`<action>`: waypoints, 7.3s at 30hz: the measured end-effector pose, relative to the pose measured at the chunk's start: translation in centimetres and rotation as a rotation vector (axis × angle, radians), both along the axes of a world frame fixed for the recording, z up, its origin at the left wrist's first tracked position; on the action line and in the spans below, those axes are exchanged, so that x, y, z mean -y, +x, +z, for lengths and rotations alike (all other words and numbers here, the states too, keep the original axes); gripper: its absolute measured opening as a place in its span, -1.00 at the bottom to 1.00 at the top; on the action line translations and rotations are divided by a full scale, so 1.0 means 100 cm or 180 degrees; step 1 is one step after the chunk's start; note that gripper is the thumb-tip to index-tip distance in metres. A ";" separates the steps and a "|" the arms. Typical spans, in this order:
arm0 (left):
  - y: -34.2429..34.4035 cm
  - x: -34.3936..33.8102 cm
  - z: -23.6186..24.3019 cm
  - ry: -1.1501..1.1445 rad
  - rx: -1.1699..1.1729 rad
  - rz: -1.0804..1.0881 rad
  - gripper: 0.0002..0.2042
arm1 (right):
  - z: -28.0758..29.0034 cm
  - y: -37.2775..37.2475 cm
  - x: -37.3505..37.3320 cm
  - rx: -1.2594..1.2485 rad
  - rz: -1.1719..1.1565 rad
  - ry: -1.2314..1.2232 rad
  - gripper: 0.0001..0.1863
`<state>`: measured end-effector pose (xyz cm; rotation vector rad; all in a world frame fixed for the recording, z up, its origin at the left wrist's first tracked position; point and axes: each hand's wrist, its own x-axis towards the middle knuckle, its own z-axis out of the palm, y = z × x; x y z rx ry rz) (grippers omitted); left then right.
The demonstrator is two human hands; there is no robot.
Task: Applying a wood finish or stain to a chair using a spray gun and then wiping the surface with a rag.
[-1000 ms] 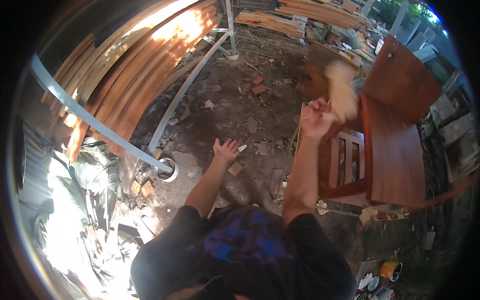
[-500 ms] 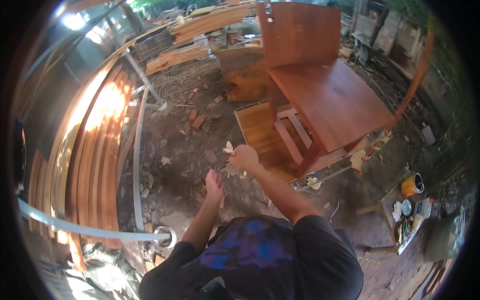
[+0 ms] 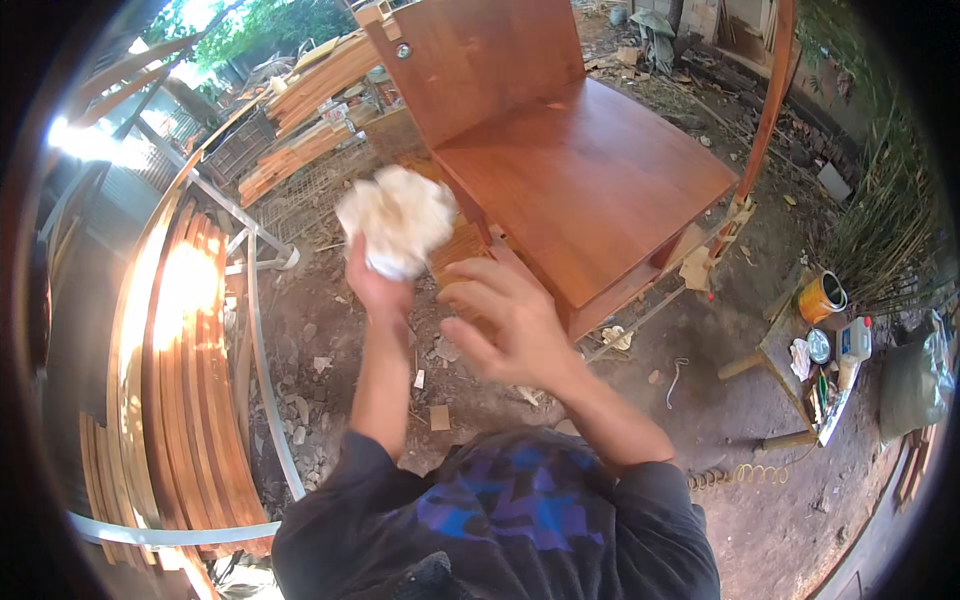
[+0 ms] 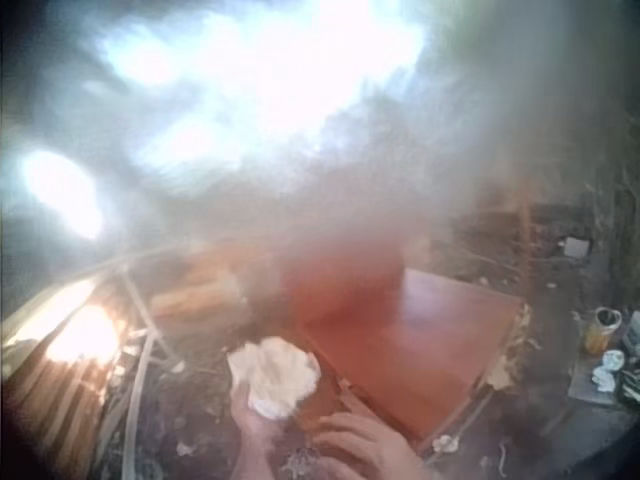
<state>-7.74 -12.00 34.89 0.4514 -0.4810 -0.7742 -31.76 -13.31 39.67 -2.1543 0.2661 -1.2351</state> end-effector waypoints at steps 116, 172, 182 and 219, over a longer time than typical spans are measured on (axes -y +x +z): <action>-0.098 0.155 0.052 0.3315 0.4906 0.1261 -0.43 | 0.152 0.203 0.550 0.0990 -0.1032 -0.2353 -0.63; -0.267 0.303 0.048 0.5649 0.6408 0.2807 -0.66 | -0.042 -0.033 0.715 -0.0939 0.1837 -0.1909 -0.68; -0.239 0.412 0.023 0.4696 0.5733 0.2964 -0.66 | -0.076 -0.026 0.796 -0.1041 0.0871 0.0528 -0.68; -0.230 0.434 0.015 0.5001 0.5101 0.1829 -0.43 | -0.286 0.026 0.755 -0.0428 0.0575 0.2464 -0.47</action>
